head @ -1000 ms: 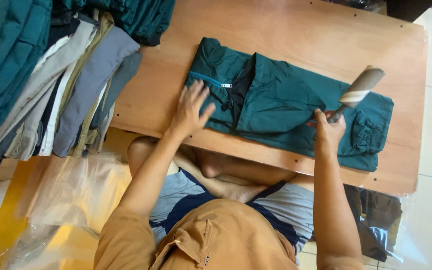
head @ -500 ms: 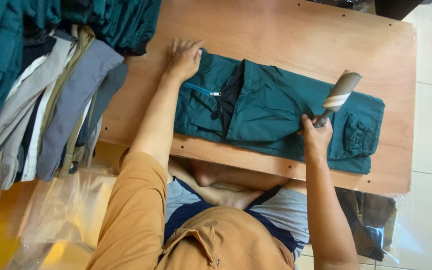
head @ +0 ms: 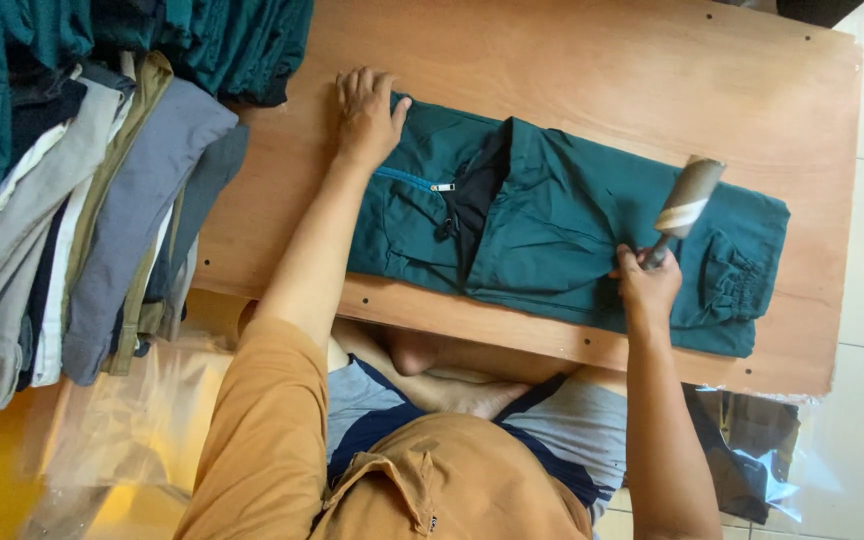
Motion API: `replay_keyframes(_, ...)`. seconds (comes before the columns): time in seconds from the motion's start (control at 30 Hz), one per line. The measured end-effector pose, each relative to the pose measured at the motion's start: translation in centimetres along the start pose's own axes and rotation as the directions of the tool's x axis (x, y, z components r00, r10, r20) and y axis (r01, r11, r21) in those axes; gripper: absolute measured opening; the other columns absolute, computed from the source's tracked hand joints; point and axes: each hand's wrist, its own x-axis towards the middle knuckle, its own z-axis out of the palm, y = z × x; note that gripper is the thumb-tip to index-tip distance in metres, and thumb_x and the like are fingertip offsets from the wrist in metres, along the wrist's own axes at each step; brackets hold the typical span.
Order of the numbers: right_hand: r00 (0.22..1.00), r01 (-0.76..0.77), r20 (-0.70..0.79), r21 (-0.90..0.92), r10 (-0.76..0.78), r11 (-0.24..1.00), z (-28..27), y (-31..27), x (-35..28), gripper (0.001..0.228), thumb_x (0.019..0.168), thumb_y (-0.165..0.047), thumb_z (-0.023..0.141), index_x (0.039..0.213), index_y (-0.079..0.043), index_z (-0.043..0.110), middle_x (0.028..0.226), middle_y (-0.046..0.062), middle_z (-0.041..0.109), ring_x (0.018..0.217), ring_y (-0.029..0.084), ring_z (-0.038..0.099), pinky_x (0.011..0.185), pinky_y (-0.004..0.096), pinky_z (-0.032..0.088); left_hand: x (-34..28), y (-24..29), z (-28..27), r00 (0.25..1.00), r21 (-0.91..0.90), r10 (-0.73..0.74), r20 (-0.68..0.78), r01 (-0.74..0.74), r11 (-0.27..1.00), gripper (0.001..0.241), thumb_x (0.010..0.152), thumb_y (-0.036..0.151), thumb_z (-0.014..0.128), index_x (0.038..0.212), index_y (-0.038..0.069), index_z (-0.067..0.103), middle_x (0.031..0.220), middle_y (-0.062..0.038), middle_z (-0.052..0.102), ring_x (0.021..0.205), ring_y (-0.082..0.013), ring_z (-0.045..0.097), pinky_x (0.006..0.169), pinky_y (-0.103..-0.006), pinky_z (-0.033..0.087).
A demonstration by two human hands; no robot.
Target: The person folds a pair of green trousers on a wooden table, using a lint roller to smooth the fabric. They then place the folded trousers into a clear plastic bag and set it aside.
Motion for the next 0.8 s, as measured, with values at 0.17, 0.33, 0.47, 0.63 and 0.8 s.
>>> replay_keyframes(0.17, 1.0, -0.011, 0.006, -0.03, 0.012, 0.999, -0.8, -0.7, -0.8, 0.029, 0.097, -0.025, 0.073, 0.086, -0.017, 0.048, 0.066, 0.004, 0.059, 0.053, 0.013, 0.062, 0.044, 0.027, 0.045, -3.3, 5.3, -4.9, 0.994, 0.001, -0.085, 0.074, 0.085, 0.996, 0.061, 0.111, 0.044, 0.038, 0.15, -0.001, 0.043, 0.158, -0.023, 0.037, 0.151, -0.0378, 0.025, 0.126, -0.0569, 0.011)
replay_keyframes(0.33, 0.976, 0.216, -0.015, -0.009, -0.217, 0.976, -0.6, 1.3, -1.1, 0.028, 0.104, -0.026, 0.074, 0.089, -0.013, 0.054, 0.061, 0.011, 0.063, 0.043, 0.017, 0.056, 0.042, 0.025, 0.041, -7.2, 8.2, -4.9, 0.944, 0.056, -0.079, 0.322, 0.064, 0.996, 0.076, 0.106, 0.052, 0.047, 0.152, -0.008, 0.043, 0.163, -0.031, 0.031, 0.156, -0.038, 0.017, 0.125, -0.0605, 0.002)
replay_keyframes(0.47, 0.966, 0.242, -0.07, -0.097, -0.25, 0.965, -0.3, 4.2, 1.0, 0.033, 0.108, -0.036, 0.074, 0.091, -0.014, 0.057, 0.061, 0.008, 0.064, 0.047, 0.019, 0.06, 0.045, 0.03, 0.044, -8.3, 9.0, -4.1, 0.981, 0.051, -0.072, 0.178, 0.064, 0.997, 0.072, 0.106, 0.05, 0.049, 0.148, -0.008, 0.048, 0.158, -0.031, 0.038, 0.153, -0.0388, 0.026, 0.124, -0.0601, 0.007)
replay_keyframes(0.63, 0.962, 0.238, -0.131, -0.017, -0.238, 0.971, -0.7, 4.7, 1.5, 0.042, 0.108, -0.04, 0.077, 0.112, -0.004, 0.055, 0.094, 0.024, 0.062, 0.077, 0.031, 0.068, 0.056, 0.039, 0.061, -12.6, 10.7, -7.1, 0.996, 0.027, -0.051, 0.078, 0.049, 0.998, 0.073, 0.103, 0.051, 0.053, 0.146, -0.008, 0.049, 0.156, -0.03, 0.041, 0.152, -0.0399, 0.03, 0.125, -0.0607, 0.013)
replay_keyframes(0.8, 0.672, 0.709, -0.032, -0.259, -0.74, 0.656, 0.1, -3.1, -3.0, 0.018, 0.114, 0.0, 0.053, 0.131, 0.007, 0.055, 0.109, 0.032, 0.057, 0.104, 0.055, 0.059, 0.092, 0.054, 0.047, -17.7, 11.6, -9.3, 0.989, -0.001, -0.121, 0.09, 0.122, 0.993, 0.079, 0.101, 0.053, 0.052, 0.148, -0.01, 0.043, 0.158, -0.032, 0.036, 0.153, -0.0426, 0.026, 0.125, -0.0621, 0.01)
